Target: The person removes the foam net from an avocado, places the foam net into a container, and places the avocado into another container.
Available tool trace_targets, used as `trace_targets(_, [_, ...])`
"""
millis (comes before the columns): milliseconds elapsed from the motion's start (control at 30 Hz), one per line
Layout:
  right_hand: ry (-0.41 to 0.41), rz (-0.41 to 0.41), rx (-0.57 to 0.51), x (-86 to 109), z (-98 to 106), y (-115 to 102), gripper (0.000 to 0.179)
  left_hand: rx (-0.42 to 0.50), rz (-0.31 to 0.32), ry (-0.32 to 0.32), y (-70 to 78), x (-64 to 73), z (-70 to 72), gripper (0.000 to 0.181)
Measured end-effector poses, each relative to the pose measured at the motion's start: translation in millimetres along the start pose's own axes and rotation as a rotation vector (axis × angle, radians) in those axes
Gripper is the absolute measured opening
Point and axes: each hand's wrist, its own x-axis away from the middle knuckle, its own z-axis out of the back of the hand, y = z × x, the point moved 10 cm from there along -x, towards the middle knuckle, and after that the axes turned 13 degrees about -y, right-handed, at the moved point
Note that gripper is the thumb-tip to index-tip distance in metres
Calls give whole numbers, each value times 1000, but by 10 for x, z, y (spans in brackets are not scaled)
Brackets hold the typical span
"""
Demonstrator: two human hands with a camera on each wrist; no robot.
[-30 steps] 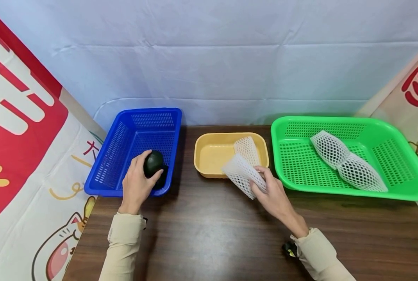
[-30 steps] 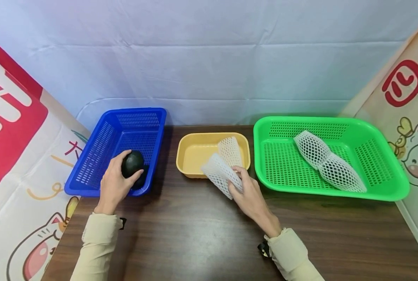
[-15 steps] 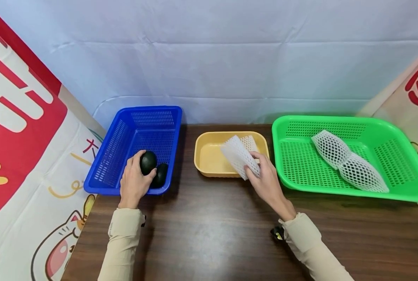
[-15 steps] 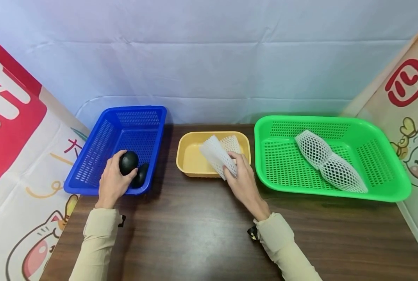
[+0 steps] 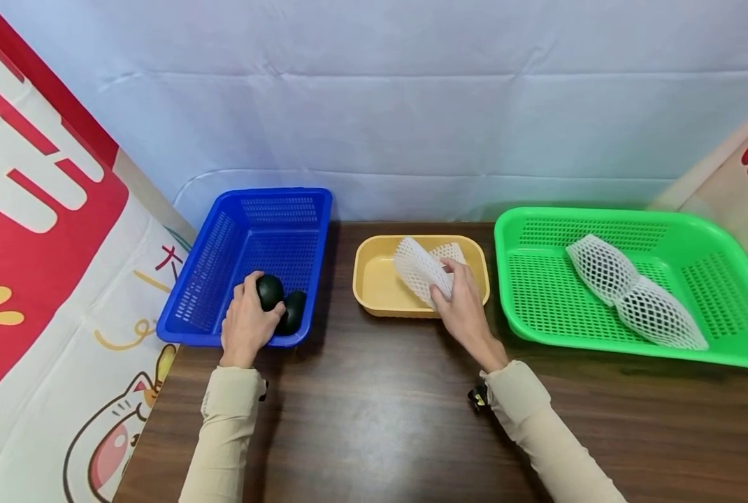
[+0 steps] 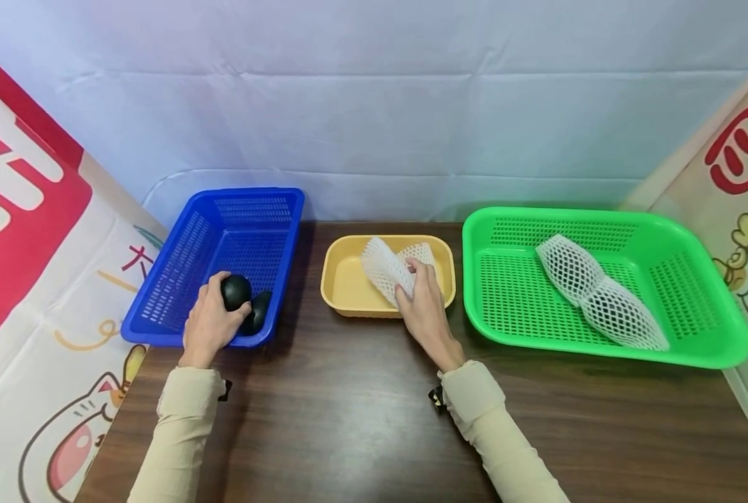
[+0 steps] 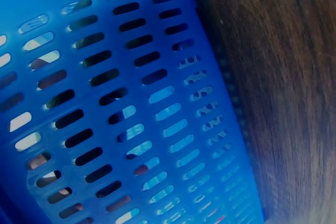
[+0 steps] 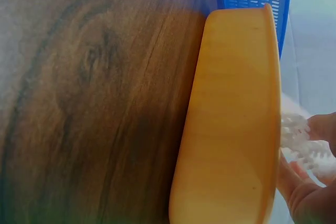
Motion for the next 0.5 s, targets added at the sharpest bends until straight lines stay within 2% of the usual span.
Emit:
trace_targets(133, [61,9,15,-41,34,5,50,-3,29,-10,-20,-19,-4,74])
trace_targets(267, [135,55,55,-58,48,-44,44,-5,42,-9,-30,-28,-4,73])
trace_targets(367, [114,74,107,-69,-34,-64,35,-5,40,2,-23,-25,3,73])
trace_targets(500, [13,47,148,-79,-203,-26,34,-6,52,-1,-43,-19,-9,73])
